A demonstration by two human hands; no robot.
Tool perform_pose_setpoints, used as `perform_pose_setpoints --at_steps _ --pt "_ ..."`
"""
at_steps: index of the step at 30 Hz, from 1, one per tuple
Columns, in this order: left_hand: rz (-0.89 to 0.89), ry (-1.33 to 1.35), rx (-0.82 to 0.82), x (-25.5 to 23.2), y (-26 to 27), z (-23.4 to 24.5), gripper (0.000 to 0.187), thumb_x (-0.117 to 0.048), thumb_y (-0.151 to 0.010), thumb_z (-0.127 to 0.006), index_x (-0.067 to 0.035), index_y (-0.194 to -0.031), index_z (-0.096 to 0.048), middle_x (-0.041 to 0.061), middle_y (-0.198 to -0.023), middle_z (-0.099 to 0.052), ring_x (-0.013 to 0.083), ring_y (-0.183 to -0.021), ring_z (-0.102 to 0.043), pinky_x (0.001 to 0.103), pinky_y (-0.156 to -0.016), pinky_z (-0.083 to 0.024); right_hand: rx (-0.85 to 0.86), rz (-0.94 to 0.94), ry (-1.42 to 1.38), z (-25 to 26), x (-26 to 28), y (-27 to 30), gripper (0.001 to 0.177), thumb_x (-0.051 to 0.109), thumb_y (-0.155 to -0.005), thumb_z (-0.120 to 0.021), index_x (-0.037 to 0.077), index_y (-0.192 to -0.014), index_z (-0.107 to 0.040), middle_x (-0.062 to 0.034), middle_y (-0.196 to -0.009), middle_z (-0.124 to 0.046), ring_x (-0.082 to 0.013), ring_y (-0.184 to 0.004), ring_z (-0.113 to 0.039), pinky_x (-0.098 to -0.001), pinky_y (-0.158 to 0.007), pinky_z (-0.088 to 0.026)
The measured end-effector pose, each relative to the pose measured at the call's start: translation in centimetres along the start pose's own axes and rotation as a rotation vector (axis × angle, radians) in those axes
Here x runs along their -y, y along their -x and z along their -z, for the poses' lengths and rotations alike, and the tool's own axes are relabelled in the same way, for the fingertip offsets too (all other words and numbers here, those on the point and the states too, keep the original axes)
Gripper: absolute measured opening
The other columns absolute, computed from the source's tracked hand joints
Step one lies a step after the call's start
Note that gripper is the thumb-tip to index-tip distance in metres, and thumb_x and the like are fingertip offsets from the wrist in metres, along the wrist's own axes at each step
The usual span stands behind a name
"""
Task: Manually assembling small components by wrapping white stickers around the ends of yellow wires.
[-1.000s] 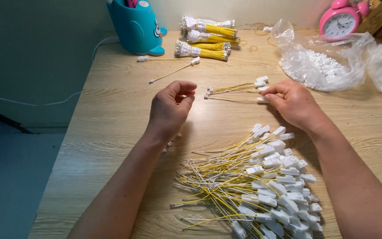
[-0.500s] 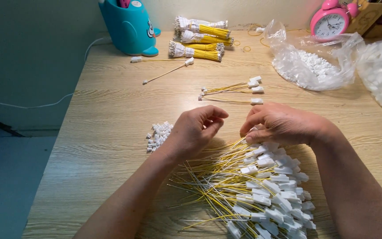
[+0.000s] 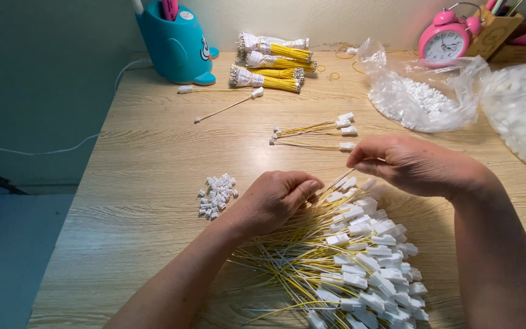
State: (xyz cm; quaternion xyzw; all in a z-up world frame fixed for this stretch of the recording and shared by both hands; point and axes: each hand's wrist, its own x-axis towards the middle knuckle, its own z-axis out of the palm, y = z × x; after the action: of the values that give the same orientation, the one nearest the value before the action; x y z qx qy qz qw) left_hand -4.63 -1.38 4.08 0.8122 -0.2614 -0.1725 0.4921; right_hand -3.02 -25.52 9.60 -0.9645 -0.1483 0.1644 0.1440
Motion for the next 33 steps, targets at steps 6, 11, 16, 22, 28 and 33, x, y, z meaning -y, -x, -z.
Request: perform_pose_setpoints --at_steps 6,11,16,22,28,33 --pt "0.101 0.106 0.044 -0.3 0.2 0.2 0.034 -0.032 -0.098 -0.053 -0.010 -0.078 -0.068 -0.002 -0.061 -0.055 0.0090 -0.053 -0.046 0.027 -0.051 -0.037 -0.081 -0.242 -0.069 2.1 1.4 1.5 0.023 0.025 -0.092 -0.053 0.026 -0.100 -0.074 0.0054 -0.090 -0.072 -0.0116 -0.081 -0.059 -0.0235 -0.078 -0.043" --pt "0.099 0.054 0.032 -1.0 0.4 0.2 0.020 -0.025 -0.093 -0.063 -0.011 -0.081 -0.072 -0.005 -0.062 -0.055 0.0070 -0.059 -0.043 0.026 -0.057 -0.036 -0.232 -0.171 -0.177 1.8 -0.1 1.3 0.025 0.022 -0.089 -0.051 0.017 -0.096 -0.075 -0.0032 -0.066 -0.053 -0.0167 -0.063 -0.047 -0.0286 -0.065 -0.039" --pt "0.103 0.146 -0.085 1.3 -0.9 -0.3 0.027 -0.029 -0.092 -0.059 -0.010 -0.097 -0.077 0.000 -0.076 -0.073 0.0062 -0.070 -0.062 0.023 -0.068 -0.048 -0.319 -0.154 -0.213 1.9 -0.1 1.3 0.023 0.019 -0.086 -0.051 0.014 -0.092 -0.073 -0.0041 -0.065 -0.053 -0.0167 -0.061 -0.046 -0.0288 -0.064 -0.038" --pt "-0.028 0.548 -0.285 3.0 -1.7 -0.1 0.015 -0.005 -0.089 -0.066 -0.001 -0.102 -0.073 0.005 -0.074 -0.067 0.0137 -0.069 -0.064 0.025 -0.064 -0.052 -0.286 -0.188 -0.231 1.1 -0.9 0.2 0.023 0.019 -0.088 -0.052 0.012 -0.094 -0.072 -0.0039 -0.062 -0.053 -0.0161 -0.059 -0.044 -0.0297 -0.060 -0.038" --pt "0.033 0.439 -0.375 3.3 -1.9 0.3 0.010 -0.005 -0.088 -0.066 -0.003 -0.095 -0.074 0.005 -0.075 -0.069 0.0111 -0.066 -0.060 0.022 -0.062 -0.051 -0.244 -0.189 -0.359 0.5 -0.5 -0.3 0.024 0.016 -0.091 -0.055 0.011 -0.103 -0.075 -0.0014 -0.067 -0.054 -0.0138 -0.062 -0.043 -0.0265 -0.060 -0.037" --pt "0.043 0.501 -0.408 3.5 -1.9 0.8 0.014 -0.006 -0.089 -0.064 -0.004 -0.102 -0.070 0.007 -0.075 -0.068 0.0134 -0.065 -0.059 0.025 -0.061 -0.051 -0.176 -0.176 -0.390 0.1 -1.0 -0.5 0.022 0.020 -0.093 -0.057 0.011 -0.091 -0.077 -0.0014 -0.059 -0.043 -0.0138 -0.056 -0.035 -0.0279 -0.053 -0.029"
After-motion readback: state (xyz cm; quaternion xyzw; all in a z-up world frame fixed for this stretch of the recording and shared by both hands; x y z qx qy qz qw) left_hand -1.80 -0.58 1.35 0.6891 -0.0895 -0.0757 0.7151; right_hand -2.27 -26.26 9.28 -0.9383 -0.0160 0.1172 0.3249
